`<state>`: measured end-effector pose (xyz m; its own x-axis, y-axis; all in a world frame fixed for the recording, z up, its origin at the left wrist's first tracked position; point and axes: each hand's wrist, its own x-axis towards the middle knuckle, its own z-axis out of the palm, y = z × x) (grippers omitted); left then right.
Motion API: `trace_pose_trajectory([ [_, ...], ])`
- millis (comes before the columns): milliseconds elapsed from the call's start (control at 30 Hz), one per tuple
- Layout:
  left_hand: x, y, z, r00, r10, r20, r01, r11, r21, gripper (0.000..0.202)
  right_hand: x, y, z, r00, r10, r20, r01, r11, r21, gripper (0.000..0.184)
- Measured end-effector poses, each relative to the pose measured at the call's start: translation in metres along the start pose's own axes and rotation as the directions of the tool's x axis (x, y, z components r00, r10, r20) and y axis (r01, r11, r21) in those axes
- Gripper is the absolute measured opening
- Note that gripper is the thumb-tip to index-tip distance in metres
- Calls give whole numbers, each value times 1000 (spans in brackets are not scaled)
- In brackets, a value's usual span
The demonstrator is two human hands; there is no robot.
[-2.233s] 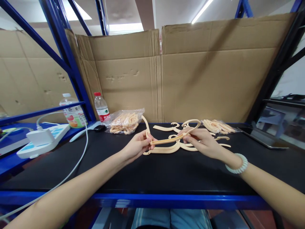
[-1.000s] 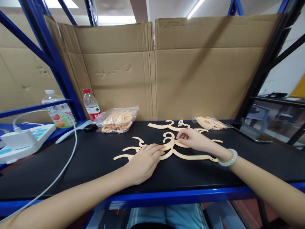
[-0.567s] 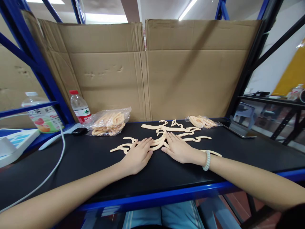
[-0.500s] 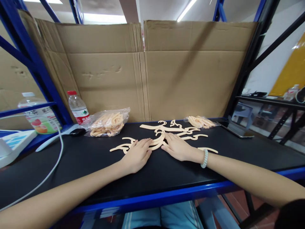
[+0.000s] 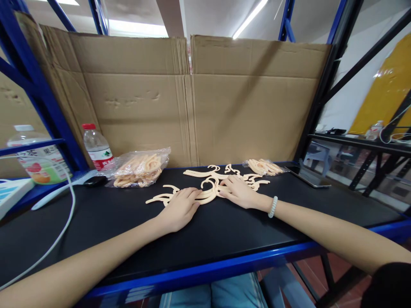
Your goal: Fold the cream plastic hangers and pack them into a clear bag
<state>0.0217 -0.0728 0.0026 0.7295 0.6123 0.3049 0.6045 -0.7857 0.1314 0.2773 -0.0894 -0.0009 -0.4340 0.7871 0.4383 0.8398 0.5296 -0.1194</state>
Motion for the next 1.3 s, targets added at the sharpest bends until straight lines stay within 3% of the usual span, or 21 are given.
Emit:
trace_pose_trajectory([
  [100, -1, 2, -1, 1000, 2, -31, -2, 1000, -9, 38, 7, 7, -4, 998, 40, -53, -40, 999, -5, 29],
  [200, -2, 3, -2, 998, 22, -51, -22, 1000, -1, 38, 25, 30, -16, 960, 271, -72, -278, 954, -116, 27],
  [400, -7, 6, -6, 999, 16, -34, -17, 1000, -21, 39, 64, 86, -32, 858, 500, 117, -472, 858, -201, 19],
  [533, -9, 9, -8, 998, 36, -54, -38, 999, -37, 38, 71, 96, -27, 817, 554, 162, -518, 827, -218, 16],
  [733, -9, 12, -12, 983, 95, -157, -111, 989, -97, 38, 63, 99, -27, 818, 568, 90, -550, 818, -166, 13],
  [833, -10, 15, -17, 966, 96, -242, -140, 975, -172, 37, 57, 101, -37, 815, 579, 18, -577, 814, -70, 16],
  [933, -11, 19, -20, 953, 5, -304, -115, 932, -343, 37, 58, 90, -47, 813, 582, 1, -579, 810, 95, 28],
  [1000, -9, 22, -21, 947, -109, -304, -75, 841, -536, 35, 62, 70, -49, 835, 549, 28, -541, 811, 221, 35],
  [1067, -7, 25, -21, 940, -233, -249, -30, 672, -740, 34, 67, 39, -45, 879, 472, 74, -458, 789, 409, 37],
  [1100, -6, 26, -21, 936, -287, -206, -7, 567, -824, 35, 69, 21, -41, 908, 403, 114, -379, 672, 636, 35],
  [1133, -5, 27, -22, 932, -329, -153, 14, 455, -890, 37, 70, 2, -36, 929, 324, 178, -327, 494, 805, 33],
  [1200, -3, 30, -23, 924, -378, -59, 35, 236, -971, 41, 69, -35, -26, 957, 163, 241, -271, 199, 942, 25],
  [1233, -3, 31, -23, 919, -394, -28, 29, 138, -990, 43, 67, -50, -21, 965, 86, 247, -256, 118, 959, 24],
  [1300, -3, 32, -25, 908, -418, 0, -3, -6, -1000, 45, 63, -74, -12, 973, 1, 230, -230, 55, 972, 24],
])
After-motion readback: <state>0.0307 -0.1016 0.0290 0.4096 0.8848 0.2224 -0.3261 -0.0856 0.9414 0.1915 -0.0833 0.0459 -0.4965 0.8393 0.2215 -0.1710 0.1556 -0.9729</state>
